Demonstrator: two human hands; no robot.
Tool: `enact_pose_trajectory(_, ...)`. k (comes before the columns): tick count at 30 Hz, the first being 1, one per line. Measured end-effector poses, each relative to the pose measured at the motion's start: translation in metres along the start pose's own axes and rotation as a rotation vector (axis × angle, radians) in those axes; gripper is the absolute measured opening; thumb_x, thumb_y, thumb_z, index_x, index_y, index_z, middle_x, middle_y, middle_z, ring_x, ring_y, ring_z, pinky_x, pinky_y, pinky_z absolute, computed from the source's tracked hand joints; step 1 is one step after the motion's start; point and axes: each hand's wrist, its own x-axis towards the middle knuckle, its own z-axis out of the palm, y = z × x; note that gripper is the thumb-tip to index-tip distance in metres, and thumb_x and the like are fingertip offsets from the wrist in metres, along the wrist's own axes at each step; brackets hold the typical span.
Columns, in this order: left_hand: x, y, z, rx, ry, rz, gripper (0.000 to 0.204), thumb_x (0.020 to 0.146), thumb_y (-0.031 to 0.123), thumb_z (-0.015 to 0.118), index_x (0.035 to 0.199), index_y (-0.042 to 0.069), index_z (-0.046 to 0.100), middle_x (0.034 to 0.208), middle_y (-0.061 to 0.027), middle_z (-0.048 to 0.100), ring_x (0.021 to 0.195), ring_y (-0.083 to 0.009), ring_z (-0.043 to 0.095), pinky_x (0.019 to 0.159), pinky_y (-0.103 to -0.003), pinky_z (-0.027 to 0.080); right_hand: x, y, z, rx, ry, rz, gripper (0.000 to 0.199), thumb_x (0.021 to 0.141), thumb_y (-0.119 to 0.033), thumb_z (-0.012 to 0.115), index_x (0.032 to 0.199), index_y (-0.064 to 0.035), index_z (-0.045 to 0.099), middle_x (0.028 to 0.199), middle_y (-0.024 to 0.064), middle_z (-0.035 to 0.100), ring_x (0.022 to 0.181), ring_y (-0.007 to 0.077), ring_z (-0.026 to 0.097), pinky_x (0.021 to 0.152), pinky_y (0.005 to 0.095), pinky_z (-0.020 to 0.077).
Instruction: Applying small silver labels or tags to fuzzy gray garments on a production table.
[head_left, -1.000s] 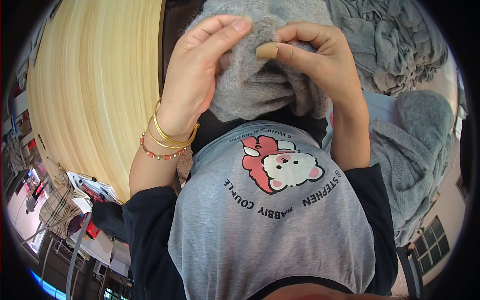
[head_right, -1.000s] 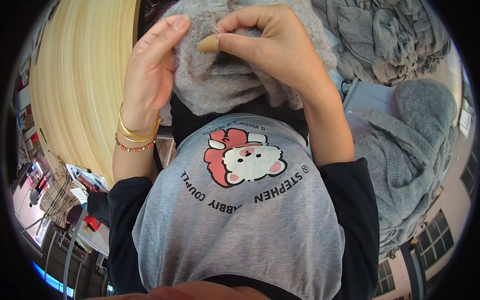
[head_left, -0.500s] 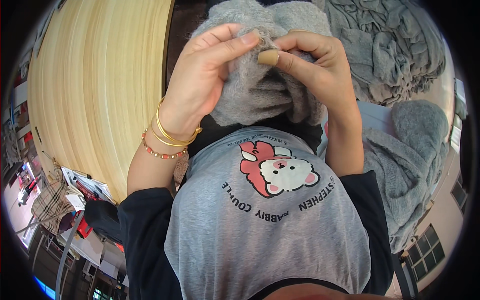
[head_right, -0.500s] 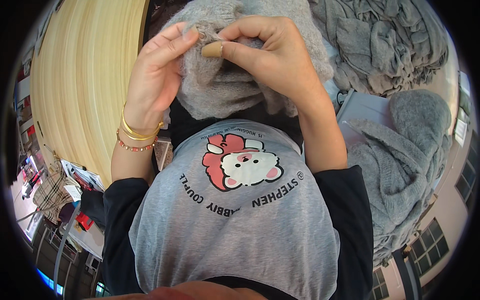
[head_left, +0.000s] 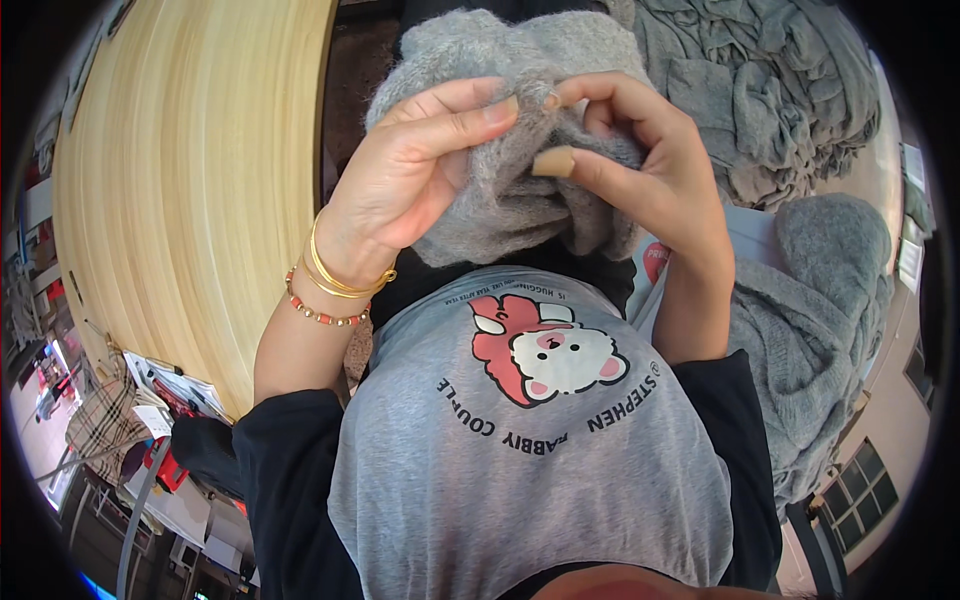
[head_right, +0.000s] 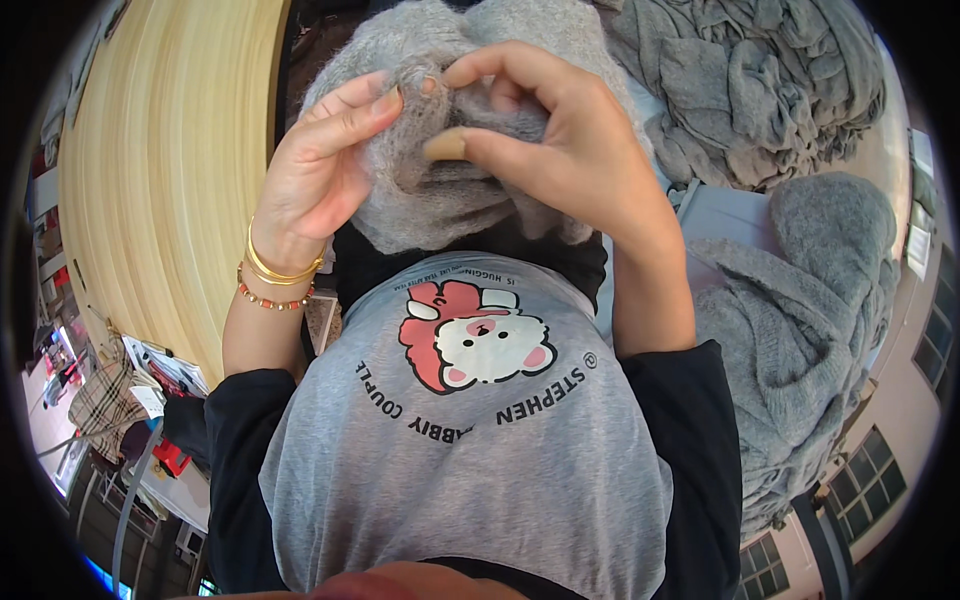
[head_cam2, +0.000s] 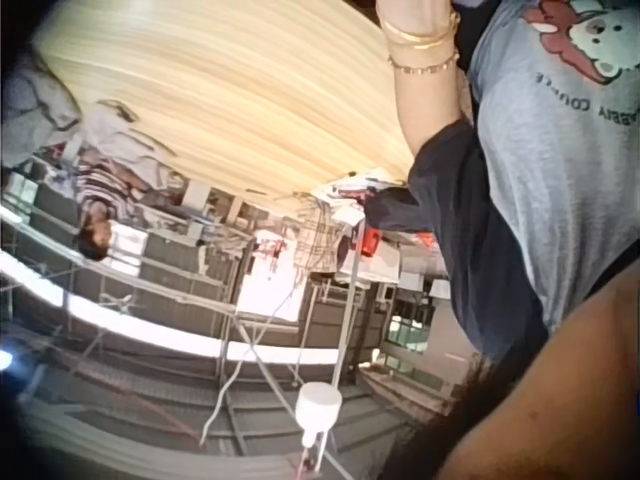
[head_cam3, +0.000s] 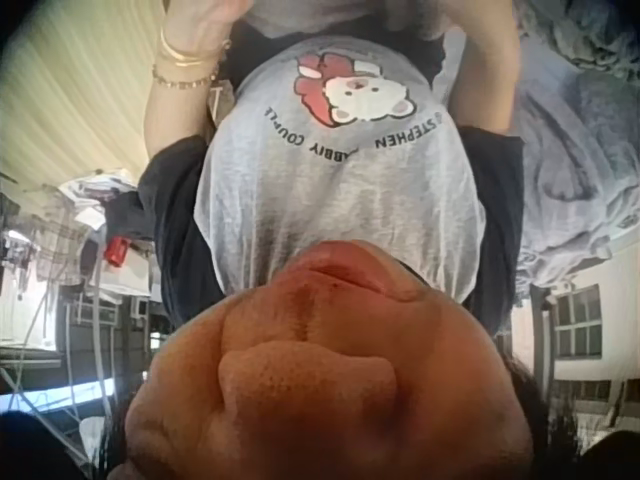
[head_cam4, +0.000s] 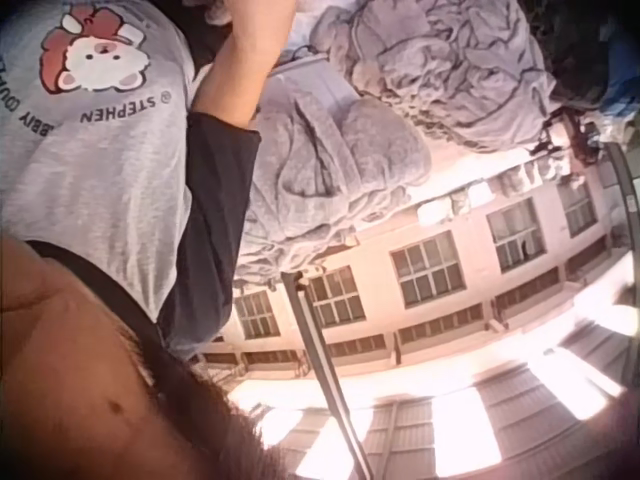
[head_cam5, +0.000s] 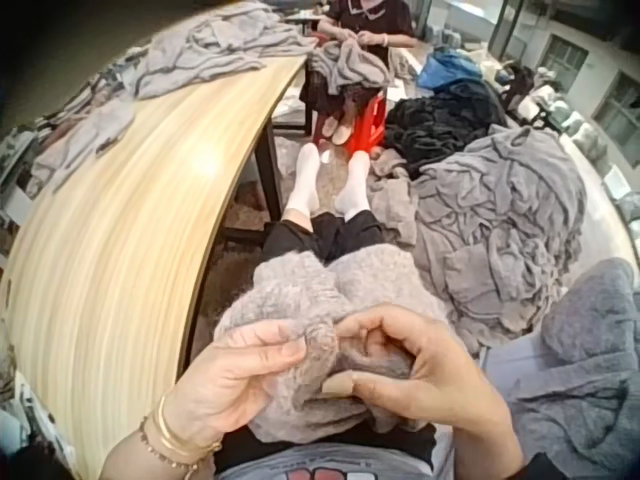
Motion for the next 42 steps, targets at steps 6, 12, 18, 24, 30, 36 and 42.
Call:
enact_pose_trajectory(6,0.005,-0.004,0.005,0.062,-0.019,0.042,0.027,0.094,0.006,0.062,0.119,-0.004,0.062,0.113,-0.0098,0.068,0.109,-0.0147,0.062,0.1,-0.029,0.046,-0.039,0.013,-0.018,-0.147,0.091,0.17,0.035,0.075,0.007,0.069,0.109,0.0015,0.069,0.091,0.0007,0.063,0.085,0.0102,0.056,0.076,0.0242,0.045)
enact_pose_trajectory(12,0.008,-0.002,0.032,0.183,0.046,0.028,0.022,0.092,0.009,0.067,0.112,-0.002,0.066,0.105,-0.0075,0.071,0.099,-0.0123,0.066,0.092,-0.027,0.049,-0.051,0.011,-0.023,-0.398,0.259,-0.138,0.03,0.075,0.011,0.066,0.103,0.002,0.072,0.09,0.0066,0.064,0.08,0.0147,0.061,0.067,0.0253,0.0483)
enact_pose_trajectory(18,0.008,-0.004,0.061,0.695,0.07,0.098,0.024,0.09,0.006,0.069,0.113,0.0,0.067,0.105,-0.0045,0.071,0.094,-0.0094,0.065,0.086,-0.023,0.049,-0.034,0.005,-0.014,-0.673,0.394,-0.782,0.027,0.07,-0.009,0.069,0.096,-0.003,0.074,0.088,0.008,0.068,0.069,0.0188,0.065,0.057,0.0282,0.0516)
enact_pose_trajectory(24,0.006,-0.004,0.061,0.744,-0.027,0.111,0.023,0.093,0.004,0.064,0.115,-0.002,0.066,0.107,-0.0052,0.07,0.099,-0.0099,0.064,0.09,-0.024,0.048,-0.027,0.005,-0.01,-0.585,0.386,-0.891,0.026,0.071,-0.013,0.067,0.094,-0.0009,0.072,0.086,0.0089,0.068,0.069,0.0197,0.068,0.055,0.0275,0.0525)
enact_pose_trajectory(30,0.003,-0.01,0.053,0.709,-0.044,0.186,0.017,0.095,0.01,0.066,0.109,-0.001,0.067,0.094,0.0014,0.068,0.082,-0.0014,0.059,0.07,-0.016,0.046,-0.025,0.014,-0.007,-0.495,0.354,-0.834,0.022,0.072,-0.009,0.071,0.093,-0.002,0.072,0.085,0.008,0.068,0.069,0.0191,0.067,0.054,0.027,0.0522)
enact_pose_trajectory(36,-0.003,-0.001,0.047,0.835,-0.078,0.127,0.032,0.088,0.001,0.071,0.118,-0.003,0.062,0.101,-0.0029,0.066,0.091,-0.0067,0.06,0.079,-0.02,0.048,-0.029,0.011,-0.007,-0.359,0.307,-0.696,0.027,0.07,0.004,0.077,0.096,-0.0021,0.073,0.087,0.009,0.067,0.071,0.0163,0.065,0.058,0.0242,0.0514)
enact_pose_trajectory(42,-0.005,-0.006,0.045,1.133,-0.05,0.296,0.037,0.083,-0.007,0.073,0.117,-0.004,0.061,0.105,-0.0056,0.065,0.095,-0.0101,0.061,0.081,-0.022,0.05,-0.02,0.011,-0.012,-0.312,0.229,-0.698,0.029,0.071,0.007,0.075,0.099,-0.0019,0.072,0.099,0.0106,0.067,0.076,0.0138,0.063,0.061,0.0218,0.0493)
